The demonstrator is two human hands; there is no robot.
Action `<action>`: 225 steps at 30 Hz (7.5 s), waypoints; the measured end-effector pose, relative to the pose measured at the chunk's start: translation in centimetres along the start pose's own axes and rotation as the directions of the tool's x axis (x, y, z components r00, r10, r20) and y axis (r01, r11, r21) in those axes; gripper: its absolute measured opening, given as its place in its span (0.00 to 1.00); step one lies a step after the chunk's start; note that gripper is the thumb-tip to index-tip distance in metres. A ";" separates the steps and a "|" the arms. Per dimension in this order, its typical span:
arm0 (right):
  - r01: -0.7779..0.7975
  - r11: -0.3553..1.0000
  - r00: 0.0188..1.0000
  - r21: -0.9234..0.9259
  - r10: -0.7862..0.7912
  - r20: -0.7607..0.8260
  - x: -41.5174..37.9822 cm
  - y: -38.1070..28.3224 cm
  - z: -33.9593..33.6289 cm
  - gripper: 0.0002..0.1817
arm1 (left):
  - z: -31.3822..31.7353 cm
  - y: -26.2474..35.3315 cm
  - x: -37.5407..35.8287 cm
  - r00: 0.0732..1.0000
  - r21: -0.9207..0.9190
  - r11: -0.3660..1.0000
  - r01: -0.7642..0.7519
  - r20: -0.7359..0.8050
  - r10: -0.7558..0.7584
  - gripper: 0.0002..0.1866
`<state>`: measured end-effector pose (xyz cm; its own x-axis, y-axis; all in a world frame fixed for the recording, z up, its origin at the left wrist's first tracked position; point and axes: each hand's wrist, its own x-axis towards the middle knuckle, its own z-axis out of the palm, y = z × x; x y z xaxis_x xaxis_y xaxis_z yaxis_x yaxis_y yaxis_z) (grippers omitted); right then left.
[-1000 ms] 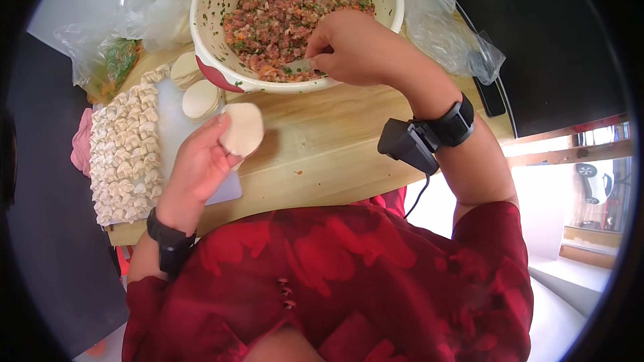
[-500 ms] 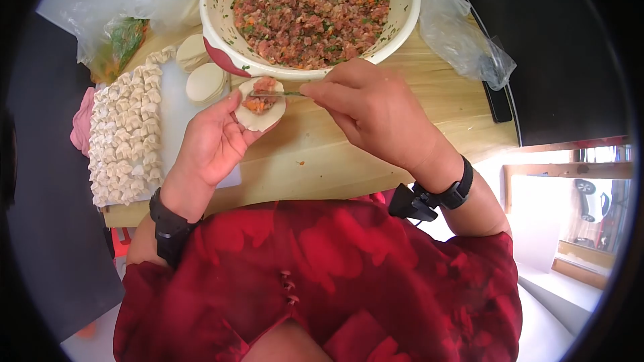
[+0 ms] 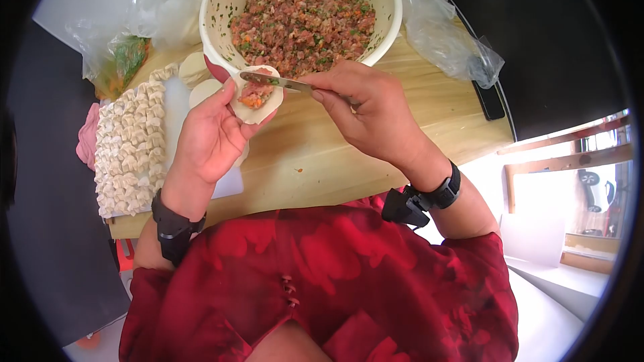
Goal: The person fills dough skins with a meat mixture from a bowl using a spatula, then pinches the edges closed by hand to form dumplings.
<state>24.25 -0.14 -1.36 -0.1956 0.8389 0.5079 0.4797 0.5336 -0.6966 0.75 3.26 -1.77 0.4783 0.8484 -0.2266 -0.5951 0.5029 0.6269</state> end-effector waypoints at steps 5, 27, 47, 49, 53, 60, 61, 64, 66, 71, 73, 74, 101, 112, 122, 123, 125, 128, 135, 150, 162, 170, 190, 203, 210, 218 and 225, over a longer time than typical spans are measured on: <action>0.000 0.978 0.993 -0.209 -0.025 -0.113 1.4 1.3 -0.2 0.09 | 0.1 0.2 1.2 0.997 0.022 1.000 0.001 -0.075 0.001 0.21; -0.331 0.824 0.928 0.460 0.373 0.000 3.0 0.2 2.7 0.07 | 2.0 -0.2 2.0 0.980 0.217 0.974 -0.064 0.197 0.021 0.24; -0.321 0.895 0.944 0.311 0.330 0.027 2.2 0.1 2.9 0.09 | 0.9 -0.2 1.9 0.916 0.639 0.683 -0.354 0.091 0.390 0.09; -0.187 0.901 0.964 0.392 0.246 -0.104 2.3 0.4 3.8 0.07 | 0.7 -0.3 2.0 0.908 0.649 0.666 -0.368 0.098 0.407 0.08; -0.214 0.951 0.974 0.224 0.226 -0.030 2.3 0.0 3.7 0.06 | -0.1 -0.6 1.9 0.852 0.718 0.530 -0.450 0.168 0.496 0.08; -0.025 0.980 0.991 0.198 0.050 -0.125 2.9 -1.2 5.2 0.04 | 0.1 -1.9 2.2 0.755 0.611 0.541 -0.577 0.148 0.638 0.04; -0.024 0.978 0.992 0.205 0.049 -0.115 3.0 -1.2 5.7 0.04 | 0.2 -2.2 2.3 0.753 0.615 0.540 -0.574 0.138 0.643 0.04; 0.020 0.952 0.978 0.304 0.044 -0.203 3.1 -0.8 7.2 0.03 | -0.1 -2.3 2.5 0.787 0.485 0.682 -0.548 0.022 0.616 0.05; -0.074 0.939 0.987 0.336 0.118 -0.114 2.9 -0.5 7.4 0.04 | -1.1 -1.8 2.1 0.796 0.497 0.681 -0.537 0.032 0.605 0.03; -0.190 0.906 0.979 0.379 0.204 0.002 2.3 -0.2 5.2 0.11 | -5.3 7.0 1.0 0.765 0.782 0.455 -0.427 0.043 0.643 0.04; -0.202 0.893 0.978 0.403 0.202 0.041 1.7 0.5 4.1 0.13 | -9.4 10.4 1.8 0.713 0.903 0.266 -0.338 0.061 0.699 0.05; -0.242 0.891 0.969 0.385 0.243 0.046 1.4 0.6 3.8 0.13 | -12.1 11.9 2.2 0.724 0.959 0.181 -0.220 0.036 0.688 0.06; -0.041 0.897 0.963 -0.440 0.153 0.222 8.6 5.7 0.3 0.07 | -8.0 1.5 -2.9 0.930 0.984 -0.176 -0.027 0.089 0.358 0.17; 0.076 0.842 0.791 -0.533 0.274 0.547 9.3 4.0 0.2 0.07 | -9.0 1.3 -2.3 0.963 0.977 0.213 -0.010 -0.048 0.267 0.06; -0.061 0.924 0.795 -0.378 0.274 0.541 9.1 4.3 0.2 0.09 | -9.7 2.1 -1.5 0.988 0.625 0.780 -0.027 -0.101 0.116 0.06; -0.108 0.950 0.819 -0.294 0.253 0.516 9.0 4.3 0.0 0.09 | -9.1 1.9 -1.4 0.993 0.466 0.885 -0.011 -0.100 0.065 0.09; -0.110 0.953 0.817 -0.283 0.248 0.521 9.0 4.6 -0.3 0.10 | -7.8 1.5 -1.2 0.996 0.291 0.957 0.011 -0.087 0.015 0.13; -0.156 0.959 0.809 -0.236 0.261 0.527 8.7 4.6 -0.8 0.11 | -6.0 1.0 -0.8 0.993 0.150 0.987 0.058 -0.106 -0.042 0.17; -0.189 0.952 0.800 -0.241 0.291 0.525 8.1 2.7 -1.6 0.12 | -4.4 -0.8 0.3 0.970 0.128 0.985 0.119 -0.227 -0.088 0.19; 0.301 0.899 0.941 -0.317 -0.227 0.251 0.1 0.8 0.9 0.20 | -2.8 -0.8 -0.6 0.978 0.007 0.994 0.107 -0.183 -0.104 0.20; -0.083 0.992 0.980 0.099 0.064 0.186 -0.1 -0.6 3.1 0.09 | -2.8 -0.9 -1.9 0.985 -0.082 0.984 0.157 0.089 -0.150 0.21; -0.384 0.814 0.922 0.436 0.363 0.135 1.7 -1.0 5.4 0.08 | 0.5 -1.3 -2.1 0.993 0.383 0.921 -0.073 0.109 0.033 0.23; -0.350 0.855 0.936 0.383 0.335 0.106 0.7 -0.8 5.0 0.10 | -2.0 -1.0 -1.8 0.932 0.663 0.681 -0.310 0.070 0.356 0.13; -0.205 0.956 0.978 0.211 0.193 0.077 1.6 -1.8 6.0 0.06 | -2.5 -1.8 -1.3 0.832 0.814 0.432 -0.388 0.107 0.544 0.07; -0.018 0.982 0.994 0.190 0.038 -0.102 1.7 -1.9 8.3 0.04 | -2.0 -2.8 -0.6 0.853 0.488 0.758 -0.432 -0.050 0.519 0.03; -0.229 0.878 0.973 0.420 0.203 0.106 1.9 -1.0 6.3 0.08 | -8.4 7.0 -1.2 0.728 0.927 0.256 -0.276 0.027 0.685 0.05; -0.280 0.868 0.958 0.410 0.279 0.064 1.7 -0.5 3.4 0.09 | -15.7 10.6 1.0 0.645 0.980 -0.039 0.195 -0.098 0.758 0.06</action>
<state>20.81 1.44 -1.86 -0.1081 0.9595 0.2601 0.1200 0.2723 -0.9547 -15.25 12.03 -7.07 -0.2056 0.9447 0.2554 0.7492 -0.0159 0.6621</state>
